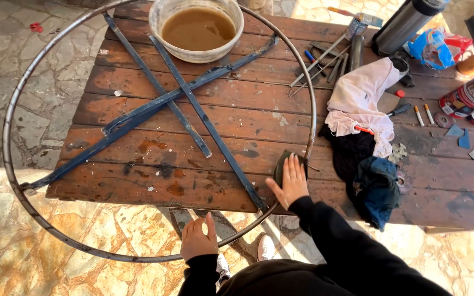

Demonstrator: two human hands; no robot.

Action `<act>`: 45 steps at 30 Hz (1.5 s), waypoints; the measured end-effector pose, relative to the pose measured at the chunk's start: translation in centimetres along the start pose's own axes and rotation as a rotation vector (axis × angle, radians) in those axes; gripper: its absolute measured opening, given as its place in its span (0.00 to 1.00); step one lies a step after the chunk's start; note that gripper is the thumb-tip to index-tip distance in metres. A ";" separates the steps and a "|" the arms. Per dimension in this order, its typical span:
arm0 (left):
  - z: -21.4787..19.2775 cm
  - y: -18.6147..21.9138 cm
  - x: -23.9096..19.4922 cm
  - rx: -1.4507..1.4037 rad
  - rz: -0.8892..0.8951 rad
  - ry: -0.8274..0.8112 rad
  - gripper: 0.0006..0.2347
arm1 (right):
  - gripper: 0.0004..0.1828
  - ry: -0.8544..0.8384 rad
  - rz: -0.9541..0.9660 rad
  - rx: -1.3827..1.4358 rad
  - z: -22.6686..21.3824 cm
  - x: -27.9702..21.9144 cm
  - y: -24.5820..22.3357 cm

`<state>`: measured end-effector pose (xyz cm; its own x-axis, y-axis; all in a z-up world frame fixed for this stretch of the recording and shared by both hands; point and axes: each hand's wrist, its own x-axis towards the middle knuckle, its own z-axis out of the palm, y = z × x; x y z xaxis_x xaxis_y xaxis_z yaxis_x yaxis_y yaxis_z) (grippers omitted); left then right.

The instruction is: Sanding and cleaning a circular metal frame using a sanding block and cloth

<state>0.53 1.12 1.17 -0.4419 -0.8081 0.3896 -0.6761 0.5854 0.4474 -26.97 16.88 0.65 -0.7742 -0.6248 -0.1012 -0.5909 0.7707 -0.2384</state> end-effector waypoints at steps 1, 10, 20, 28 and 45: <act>-0.3 -0.1 -0.4 0.000 0.022 -0.019 0.17 | 0.59 -0.003 0.027 0.010 1.6 -0.1 0.3; -0.7 -0.1 -0.3 0.114 0.003 -0.082 0.21 | 0.60 0.335 0.494 0.777 -0.7 -0.1 -3.1; -1.1 -0.3 -0.3 0.100 0.029 -0.095 0.19 | 0.46 -0.062 0.682 2.339 -2.0 -2.2 5.6; -0.7 0.0 0.5 0.048 0.072 -0.009 0.20 | 0.56 -0.163 0.704 2.311 -5.6 -2.4 3.3; 0.4 -0.6 -0.4 0.089 0.035 -0.019 0.14 | 0.50 -0.138 0.968 2.284 -8.8 -6.2 -3.8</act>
<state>0.95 1.08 0.41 -0.4765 -0.7889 0.3881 -0.7097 0.6057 0.3598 -21.93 18.92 10.69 -0.4922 -0.4228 -0.7609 0.8383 -0.4656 -0.2836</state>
